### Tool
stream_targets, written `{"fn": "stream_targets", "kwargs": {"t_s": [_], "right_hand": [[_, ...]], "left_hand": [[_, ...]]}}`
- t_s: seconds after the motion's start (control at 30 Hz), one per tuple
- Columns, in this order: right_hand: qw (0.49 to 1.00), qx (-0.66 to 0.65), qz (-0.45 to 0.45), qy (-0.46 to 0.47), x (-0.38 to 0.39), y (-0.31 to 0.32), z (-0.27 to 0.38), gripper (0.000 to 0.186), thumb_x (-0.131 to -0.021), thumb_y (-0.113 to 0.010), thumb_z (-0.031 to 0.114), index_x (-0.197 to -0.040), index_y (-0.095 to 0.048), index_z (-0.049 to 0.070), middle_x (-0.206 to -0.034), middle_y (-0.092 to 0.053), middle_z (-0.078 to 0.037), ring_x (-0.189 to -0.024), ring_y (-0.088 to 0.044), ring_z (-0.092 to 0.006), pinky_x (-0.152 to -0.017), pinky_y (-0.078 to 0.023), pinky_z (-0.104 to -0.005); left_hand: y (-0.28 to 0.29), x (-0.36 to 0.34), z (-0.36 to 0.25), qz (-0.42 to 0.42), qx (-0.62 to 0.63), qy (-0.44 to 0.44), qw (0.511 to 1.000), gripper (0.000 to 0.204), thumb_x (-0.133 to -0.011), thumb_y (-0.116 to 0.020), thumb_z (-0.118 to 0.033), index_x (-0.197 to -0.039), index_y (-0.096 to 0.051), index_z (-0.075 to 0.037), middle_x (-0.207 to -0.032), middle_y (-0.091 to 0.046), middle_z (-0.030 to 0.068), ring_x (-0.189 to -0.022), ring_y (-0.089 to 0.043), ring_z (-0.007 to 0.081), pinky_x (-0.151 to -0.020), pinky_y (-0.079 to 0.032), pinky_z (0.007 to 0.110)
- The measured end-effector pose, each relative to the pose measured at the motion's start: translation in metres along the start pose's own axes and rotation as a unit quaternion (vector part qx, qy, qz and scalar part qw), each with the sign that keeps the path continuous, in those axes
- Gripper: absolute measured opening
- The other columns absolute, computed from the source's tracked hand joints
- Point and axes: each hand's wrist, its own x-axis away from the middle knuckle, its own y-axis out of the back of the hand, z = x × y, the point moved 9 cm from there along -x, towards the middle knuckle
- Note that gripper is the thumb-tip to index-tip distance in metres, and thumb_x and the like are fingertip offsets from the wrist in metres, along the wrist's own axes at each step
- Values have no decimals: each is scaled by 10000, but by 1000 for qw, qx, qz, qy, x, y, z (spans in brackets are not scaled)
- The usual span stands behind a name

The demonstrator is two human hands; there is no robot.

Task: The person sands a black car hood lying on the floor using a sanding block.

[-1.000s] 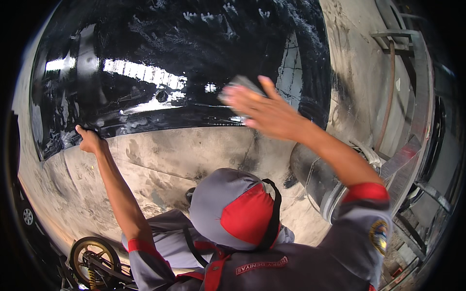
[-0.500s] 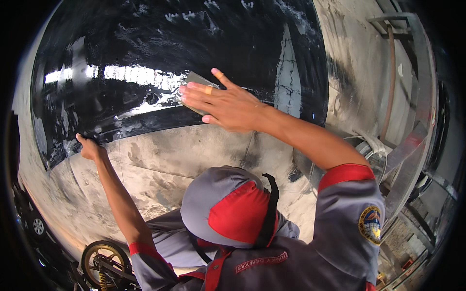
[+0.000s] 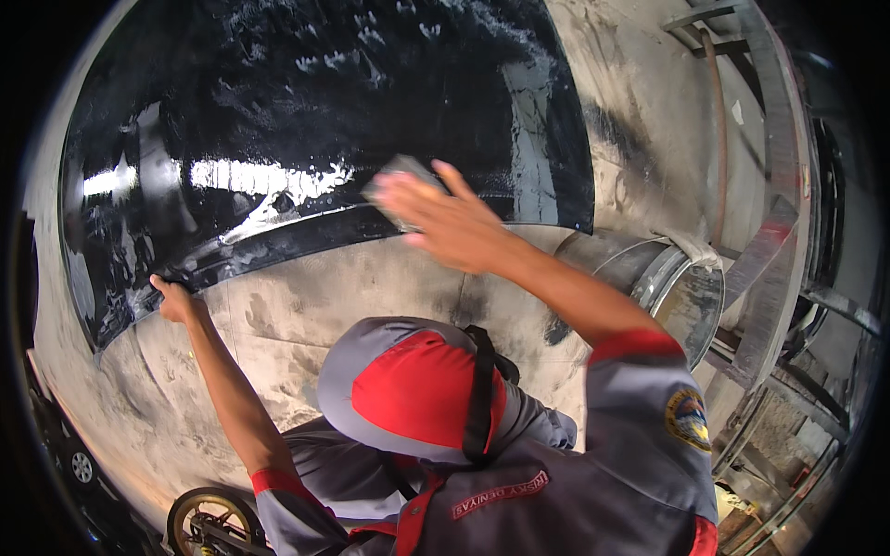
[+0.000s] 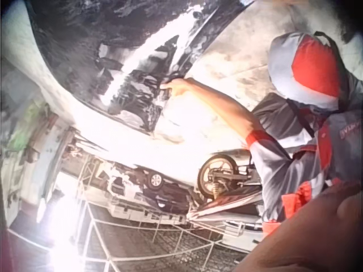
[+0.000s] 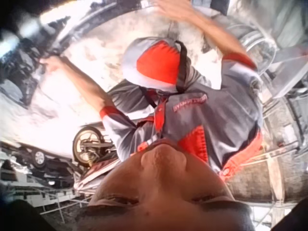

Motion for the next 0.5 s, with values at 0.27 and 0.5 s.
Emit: {"fn": "stream_targets", "kwargs": {"t_s": [0.27,0.5], "right_hand": [[984,2,-114,-136,51,-6,-9,632,-1041,-386,281,-1598,-196,50,-1680,-151,-105,-1561,-94,-256,-1216,22,-566],[929,85,-129,-337,151,-11,-50,603,-1052,-326,293,-1599,-204,70,-1677,-153,-126,-1555,-134,-262,-1179,-15,-663]], "left_hand": [[-3,7,-7,-15,-12,9,1000,793,-893,-667,-560,-858,-643,232,-909,-701,266,-800,-655,337,-785,-518,461],[1,0,-2,-15,-16,19,1000,816,-890,-657,-590,-884,-650,227,-938,-701,269,-843,-682,343,-789,-549,454]]}}
